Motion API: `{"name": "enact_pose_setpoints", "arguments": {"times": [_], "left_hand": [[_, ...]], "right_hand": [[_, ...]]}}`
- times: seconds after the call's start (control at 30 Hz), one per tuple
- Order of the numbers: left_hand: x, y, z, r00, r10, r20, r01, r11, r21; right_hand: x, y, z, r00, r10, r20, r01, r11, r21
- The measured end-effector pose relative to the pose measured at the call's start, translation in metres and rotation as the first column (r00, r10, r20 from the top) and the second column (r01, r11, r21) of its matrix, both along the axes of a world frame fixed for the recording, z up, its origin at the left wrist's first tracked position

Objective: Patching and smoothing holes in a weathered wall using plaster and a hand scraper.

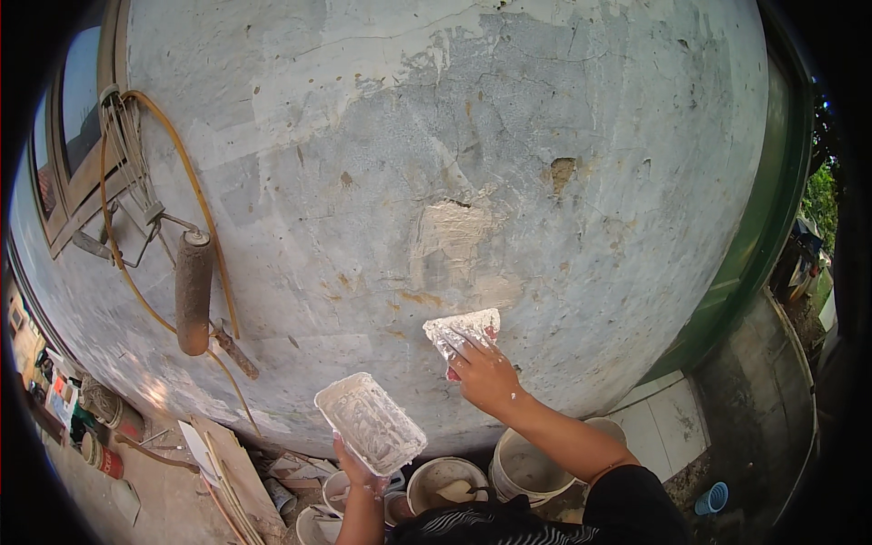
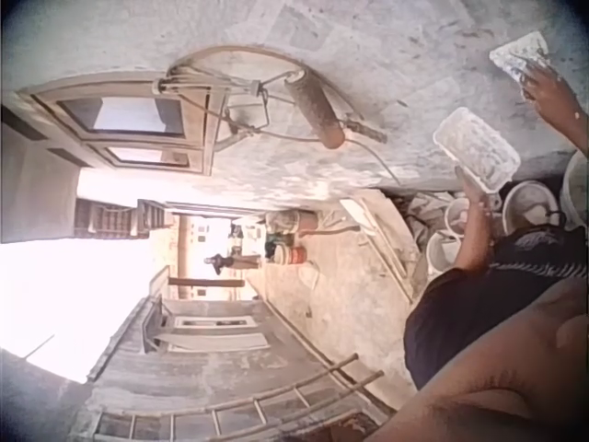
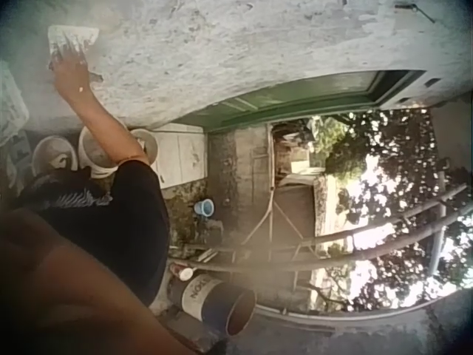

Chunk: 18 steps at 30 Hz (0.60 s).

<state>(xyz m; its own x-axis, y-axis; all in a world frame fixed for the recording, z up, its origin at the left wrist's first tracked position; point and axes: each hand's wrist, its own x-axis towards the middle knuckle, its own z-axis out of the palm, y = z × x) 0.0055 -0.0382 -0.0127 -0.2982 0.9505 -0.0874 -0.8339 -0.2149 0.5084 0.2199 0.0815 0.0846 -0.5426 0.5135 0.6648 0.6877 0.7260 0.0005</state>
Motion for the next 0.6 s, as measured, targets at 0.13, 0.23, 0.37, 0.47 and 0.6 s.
{"name": "enact_pose_setpoints", "arguments": {"times": [0.13, 0.23, 0.37, 0.47, 0.6], "left_hand": [[0.003, 0.001, 0.001, 0.999, 0.001, 0.048, -0.002, 1.0, 0.019], [0.002, 0.002, -0.005, 0.999, -0.001, 0.053, 0.0, 1.0, 0.024], [0.001, 0.004, -0.012, 0.998, -0.024, 0.055, 0.023, 1.0, 0.006], [0.002, 0.007, -0.012, 0.999, -0.02, 0.032, 0.019, 1.0, 0.015], [-0.001, 0.003, -0.004, 0.999, 0.013, 0.049, -0.012, 1.0, -0.001]], "right_hand": [[0.01, -0.015, 0.053, 0.996, -0.016, -0.084, 0.02, 0.999, 0.046], [0.008, -0.013, 0.099, 0.986, -0.023, -0.168, 0.058, 0.978, 0.201], [-0.012, 0.014, 0.118, 0.976, -0.049, -0.211, 0.117, 0.939, 0.324], [-0.024, 0.032, 0.097, 0.978, -0.125, -0.17, 0.179, 0.918, 0.354], [-0.029, 0.025, 0.075, 0.984, -0.113, -0.14, 0.146, 0.956, 0.253]]}}
